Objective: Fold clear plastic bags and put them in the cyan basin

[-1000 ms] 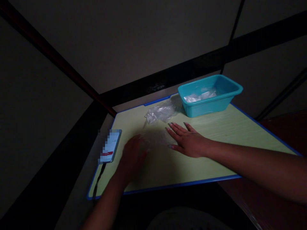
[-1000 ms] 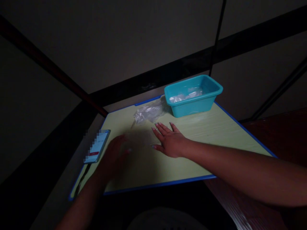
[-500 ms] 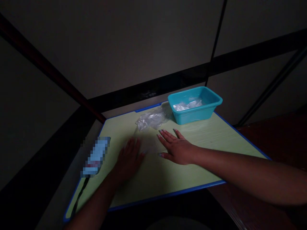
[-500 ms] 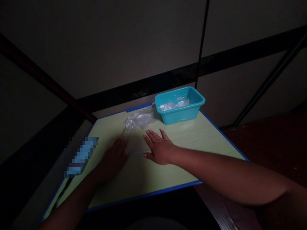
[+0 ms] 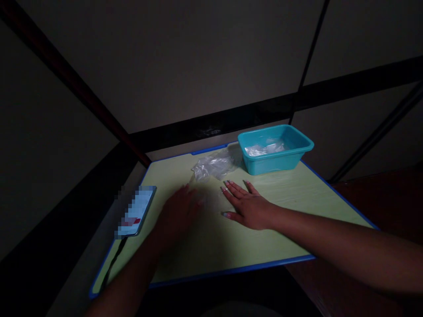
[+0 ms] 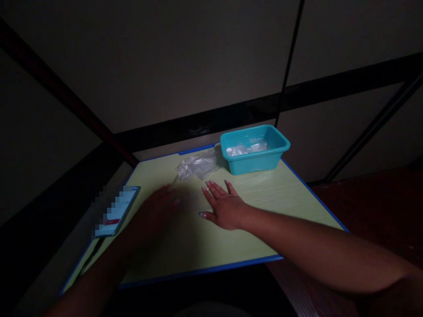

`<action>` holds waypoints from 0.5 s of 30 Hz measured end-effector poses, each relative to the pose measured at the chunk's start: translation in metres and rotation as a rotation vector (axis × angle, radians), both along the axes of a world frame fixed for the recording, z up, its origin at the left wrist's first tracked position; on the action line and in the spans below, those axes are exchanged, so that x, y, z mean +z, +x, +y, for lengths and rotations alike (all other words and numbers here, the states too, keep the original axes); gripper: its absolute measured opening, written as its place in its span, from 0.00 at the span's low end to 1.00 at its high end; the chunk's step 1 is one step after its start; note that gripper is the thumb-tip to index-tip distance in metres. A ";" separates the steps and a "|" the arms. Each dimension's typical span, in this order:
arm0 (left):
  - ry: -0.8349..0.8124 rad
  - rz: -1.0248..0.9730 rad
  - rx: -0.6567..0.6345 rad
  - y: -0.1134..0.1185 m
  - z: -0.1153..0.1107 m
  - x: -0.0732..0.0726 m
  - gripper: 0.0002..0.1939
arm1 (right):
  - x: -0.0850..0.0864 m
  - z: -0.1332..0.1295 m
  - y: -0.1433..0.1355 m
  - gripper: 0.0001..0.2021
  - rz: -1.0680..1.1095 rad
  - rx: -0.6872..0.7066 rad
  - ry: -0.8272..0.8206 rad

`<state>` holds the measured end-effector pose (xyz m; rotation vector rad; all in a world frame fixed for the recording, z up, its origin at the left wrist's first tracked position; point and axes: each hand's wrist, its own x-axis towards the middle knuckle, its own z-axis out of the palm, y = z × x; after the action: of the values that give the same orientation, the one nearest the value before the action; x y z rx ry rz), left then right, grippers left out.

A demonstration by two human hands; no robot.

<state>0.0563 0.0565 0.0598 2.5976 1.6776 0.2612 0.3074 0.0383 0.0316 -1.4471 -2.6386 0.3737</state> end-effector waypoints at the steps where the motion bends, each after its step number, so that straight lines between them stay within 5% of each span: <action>1: 0.013 -0.028 0.041 0.001 0.007 0.005 0.25 | 0.000 0.000 0.001 0.38 -0.005 0.004 0.001; 4: 0.039 -0.109 0.020 0.007 0.016 0.013 0.19 | 0.002 -0.002 0.007 0.37 -0.025 0.019 -0.004; 11: 0.005 -0.132 -0.501 0.026 -0.010 -0.010 0.12 | 0.020 0.005 0.017 0.33 0.066 -0.028 0.047; 15: -0.041 -0.114 -0.572 0.019 -0.011 -0.019 0.28 | 0.028 0.013 0.016 0.21 0.073 -0.116 0.101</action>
<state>0.0751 0.0450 0.0407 2.8221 0.8394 0.3305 0.3233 0.0516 0.0594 -1.5151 -2.4657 0.2719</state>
